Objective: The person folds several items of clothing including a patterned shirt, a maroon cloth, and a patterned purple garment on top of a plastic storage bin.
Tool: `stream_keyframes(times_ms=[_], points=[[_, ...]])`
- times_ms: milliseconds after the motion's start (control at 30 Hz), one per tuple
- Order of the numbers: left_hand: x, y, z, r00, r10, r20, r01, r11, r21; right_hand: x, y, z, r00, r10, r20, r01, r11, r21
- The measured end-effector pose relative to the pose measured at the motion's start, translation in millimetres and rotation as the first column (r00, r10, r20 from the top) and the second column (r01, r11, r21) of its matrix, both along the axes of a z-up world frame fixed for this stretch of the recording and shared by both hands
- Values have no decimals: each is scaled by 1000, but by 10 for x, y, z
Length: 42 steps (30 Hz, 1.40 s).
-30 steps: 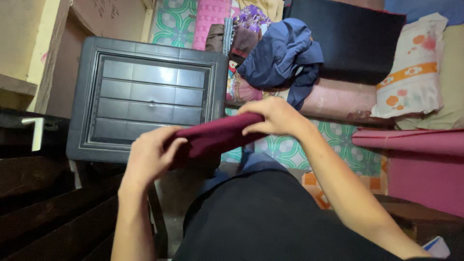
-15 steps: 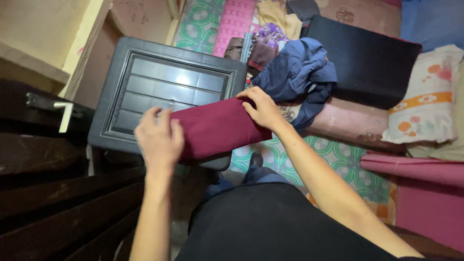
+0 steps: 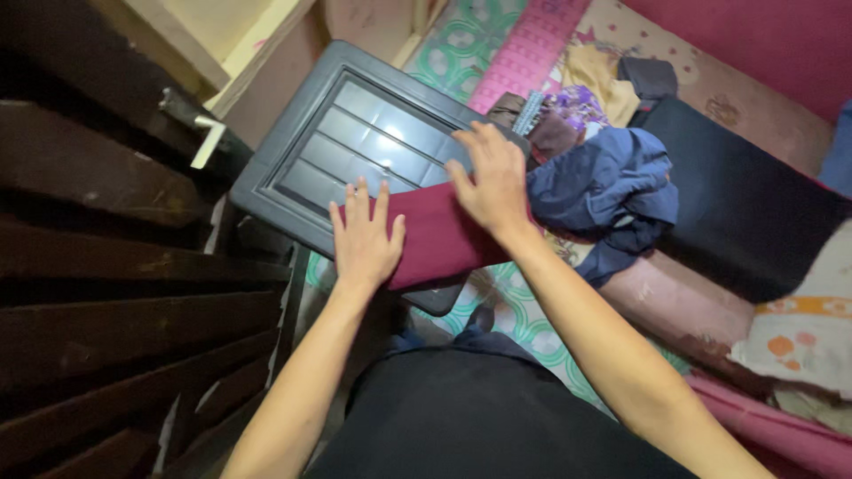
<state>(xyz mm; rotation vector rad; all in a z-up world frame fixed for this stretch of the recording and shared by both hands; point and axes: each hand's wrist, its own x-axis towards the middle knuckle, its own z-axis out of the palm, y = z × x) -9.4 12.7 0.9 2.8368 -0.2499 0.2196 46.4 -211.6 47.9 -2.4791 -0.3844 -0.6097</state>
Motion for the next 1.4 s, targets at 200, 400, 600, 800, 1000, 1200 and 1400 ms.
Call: stream_keyframes(times_ms=[200,400,600,800,1000,1200,1400], points=[[-21,23,-78,997,43,64,-36,993,-114,-419,438,-316,979,175,-109,-201,926,-320],[-4,41,-85,997,57,48,-50,989,-142,-291,-211,-373,974,5,-226,-72,955,-287],[12,69,-67,993,-32,111,48,989,-138,-244,-439,-262,967,-5,-255,-70,956,-284],[-18,103,13,975,-150,162,173,976,-136,-514,-441,-235,918,-43,-395,-31,983,-178],[-14,-12,111,927,-294,231,330,934,-136,-809,-659,-244,778,-28,-628,-72,989,-132],[-92,-129,195,954,-249,167,268,958,-100,-959,-750,-203,629,159,-761,-86,987,135],[-136,-16,296,990,-30,136,47,992,-117,-731,-782,-20,749,273,-604,-153,958,243]])
